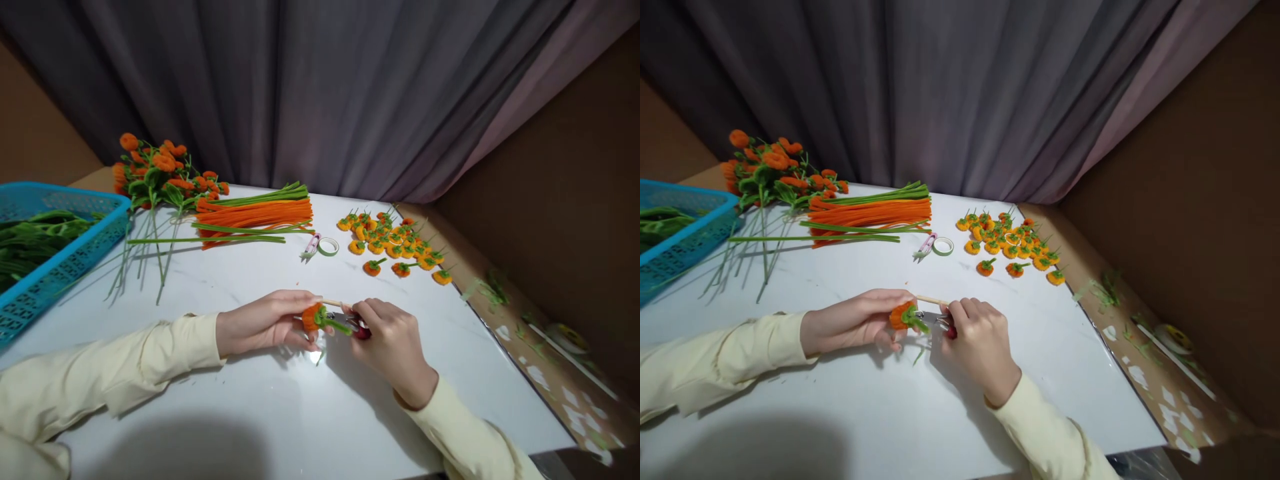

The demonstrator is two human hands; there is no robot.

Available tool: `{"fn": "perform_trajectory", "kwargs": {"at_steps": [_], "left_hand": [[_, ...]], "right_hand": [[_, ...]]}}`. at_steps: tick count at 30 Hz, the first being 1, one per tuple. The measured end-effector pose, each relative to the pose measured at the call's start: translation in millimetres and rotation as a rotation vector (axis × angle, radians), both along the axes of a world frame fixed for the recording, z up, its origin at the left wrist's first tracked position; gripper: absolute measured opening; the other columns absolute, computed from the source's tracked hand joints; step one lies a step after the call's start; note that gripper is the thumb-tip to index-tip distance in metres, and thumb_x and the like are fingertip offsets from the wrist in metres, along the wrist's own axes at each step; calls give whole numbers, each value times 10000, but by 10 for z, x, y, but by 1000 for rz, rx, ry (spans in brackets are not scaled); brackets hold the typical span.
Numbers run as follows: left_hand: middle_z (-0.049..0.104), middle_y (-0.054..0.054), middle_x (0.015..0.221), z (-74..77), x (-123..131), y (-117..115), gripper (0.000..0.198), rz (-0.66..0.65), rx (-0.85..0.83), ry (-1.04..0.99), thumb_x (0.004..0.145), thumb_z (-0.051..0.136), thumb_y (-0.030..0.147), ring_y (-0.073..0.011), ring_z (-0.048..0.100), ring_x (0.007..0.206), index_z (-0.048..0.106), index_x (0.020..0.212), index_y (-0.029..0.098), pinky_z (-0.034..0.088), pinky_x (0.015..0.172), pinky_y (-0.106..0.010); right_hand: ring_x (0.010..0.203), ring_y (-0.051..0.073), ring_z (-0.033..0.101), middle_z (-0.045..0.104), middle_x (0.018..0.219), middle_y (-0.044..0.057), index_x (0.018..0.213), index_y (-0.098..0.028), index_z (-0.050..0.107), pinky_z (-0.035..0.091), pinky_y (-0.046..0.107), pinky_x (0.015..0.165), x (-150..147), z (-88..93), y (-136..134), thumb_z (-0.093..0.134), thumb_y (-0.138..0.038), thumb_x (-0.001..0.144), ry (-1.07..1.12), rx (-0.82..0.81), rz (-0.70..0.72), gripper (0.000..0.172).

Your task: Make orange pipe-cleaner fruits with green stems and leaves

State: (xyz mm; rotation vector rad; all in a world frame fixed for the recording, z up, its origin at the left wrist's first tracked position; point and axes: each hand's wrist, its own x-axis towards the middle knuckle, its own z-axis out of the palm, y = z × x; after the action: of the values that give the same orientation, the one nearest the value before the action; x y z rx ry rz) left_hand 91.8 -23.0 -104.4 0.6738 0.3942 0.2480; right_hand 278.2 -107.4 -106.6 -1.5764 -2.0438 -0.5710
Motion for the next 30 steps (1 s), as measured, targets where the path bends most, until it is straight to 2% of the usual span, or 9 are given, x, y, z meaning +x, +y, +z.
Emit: {"fn": "perform_trajectory", "kwargs": {"at_steps": [6,12,17,21,27,30], "left_hand": [[612,-56,797,-12,-4,87,112,71,-48,-32,890,504,170,-97,614,654,581,874,92,575,664,-244],[633,-68,807,-63,18,106,110,96,-40,2,880,522,178,-116,639,683,589,873,91,574,658,-233],[644,-77,795,-68,17,119,117,103,-17,25,875,533,191,-110,637,638,584,853,89,571,637,-222],[637,-70,764,-35,14,123,113,101,6,38,866,546,192,-111,627,631,583,842,88,577,637,-244],[617,-55,765,-52,15,128,108,107,28,48,848,573,194,-113,612,643,595,866,90,582,645,-272],[610,-55,779,-63,13,133,125,108,35,65,841,589,208,-108,609,643,598,883,91,581,648,-266]], "right_hand": [[436,104,407,502,470,-17,562,-172,531,242,234,473,30,-28,248,455,-122,717,-4,49,56,180],[450,114,417,515,487,-11,572,-175,541,237,239,481,74,-85,260,430,-96,613,-15,18,46,142],[511,136,432,543,535,9,607,-171,551,261,253,518,69,-112,267,432,-75,635,-45,32,21,156],[580,153,463,580,612,30,658,-164,555,303,259,557,68,-131,278,427,-59,618,-2,21,72,170],[570,151,446,560,590,31,644,-164,540,292,268,556,85,-143,276,445,-80,718,-24,30,81,147],[544,143,430,535,558,25,612,-167,527,273,269,555,91,-127,274,451,-130,803,-79,33,67,208]]}}
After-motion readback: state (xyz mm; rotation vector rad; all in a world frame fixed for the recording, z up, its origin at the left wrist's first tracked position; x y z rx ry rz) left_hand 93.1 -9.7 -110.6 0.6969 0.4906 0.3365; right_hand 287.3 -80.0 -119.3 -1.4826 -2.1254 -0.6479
